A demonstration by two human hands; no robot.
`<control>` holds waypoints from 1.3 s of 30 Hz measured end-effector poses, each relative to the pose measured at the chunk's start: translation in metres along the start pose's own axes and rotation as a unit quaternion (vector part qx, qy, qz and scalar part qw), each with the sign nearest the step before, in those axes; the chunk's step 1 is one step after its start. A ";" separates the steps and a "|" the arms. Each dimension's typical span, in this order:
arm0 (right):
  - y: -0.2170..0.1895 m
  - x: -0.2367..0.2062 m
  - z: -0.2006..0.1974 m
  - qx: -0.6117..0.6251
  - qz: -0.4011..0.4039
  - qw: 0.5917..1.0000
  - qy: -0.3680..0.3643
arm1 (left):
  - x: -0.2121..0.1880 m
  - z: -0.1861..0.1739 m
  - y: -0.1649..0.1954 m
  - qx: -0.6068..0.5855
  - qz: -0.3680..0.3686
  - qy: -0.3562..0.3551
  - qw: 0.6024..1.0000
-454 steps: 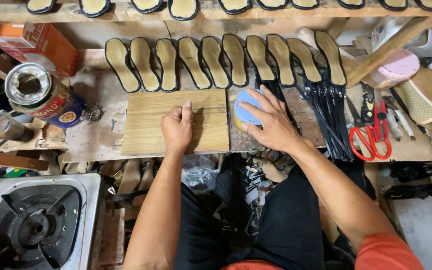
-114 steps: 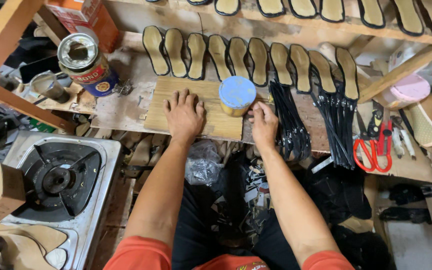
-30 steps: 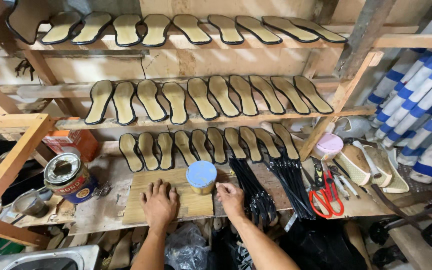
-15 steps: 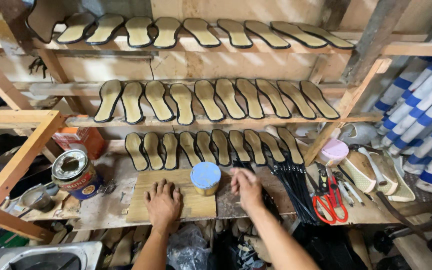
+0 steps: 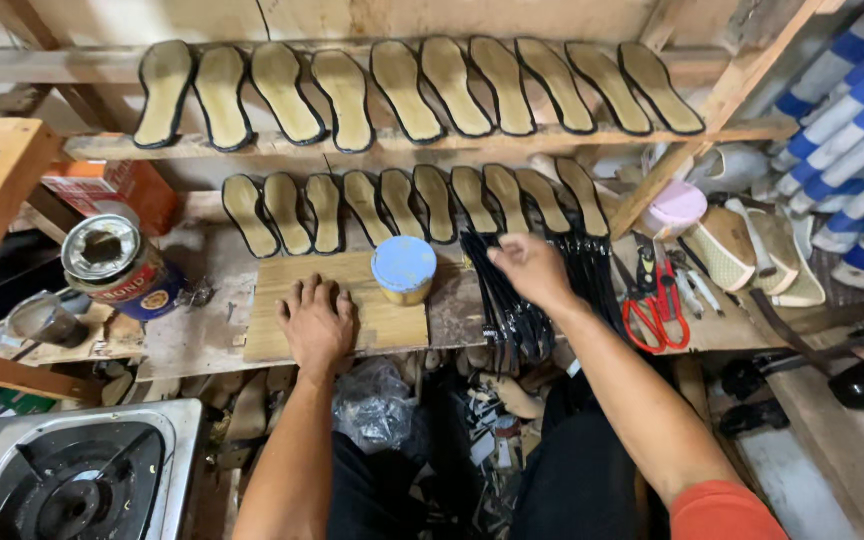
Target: The person applies a yellow adhesive to the insoles of black flip-flops using a small brush. They repeatedly dip the brush into a container of glue and coat each insole, then place the treated sandals on a nearby wooden shelf.
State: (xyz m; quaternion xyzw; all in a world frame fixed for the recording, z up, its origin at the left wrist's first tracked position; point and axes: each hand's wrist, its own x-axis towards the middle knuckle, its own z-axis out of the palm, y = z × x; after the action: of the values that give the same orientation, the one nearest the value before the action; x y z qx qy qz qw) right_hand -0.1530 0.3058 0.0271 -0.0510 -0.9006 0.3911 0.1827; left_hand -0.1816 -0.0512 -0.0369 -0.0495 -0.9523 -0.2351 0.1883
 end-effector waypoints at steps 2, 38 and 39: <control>0.005 -0.023 0.004 -0.172 -0.010 0.985 -0.019 | 0.001 0.000 0.000 0.009 0.005 0.000 1.000; 0.033 -0.008 -0.030 -0.136 0.056 0.986 -0.078 | 0.001 0.003 0.004 0.017 0.009 0.008 1.000; 0.036 0.003 -0.024 -0.140 0.064 0.985 -0.076 | 0.001 0.003 0.004 0.015 0.005 0.007 1.000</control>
State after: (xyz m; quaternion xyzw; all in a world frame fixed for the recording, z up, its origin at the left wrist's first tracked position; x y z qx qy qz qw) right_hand -0.1493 0.3476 0.0170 -0.1033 -0.9527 0.2745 0.0792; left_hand -0.1832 -0.0459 -0.0370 -0.0500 -0.9541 -0.2202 0.1968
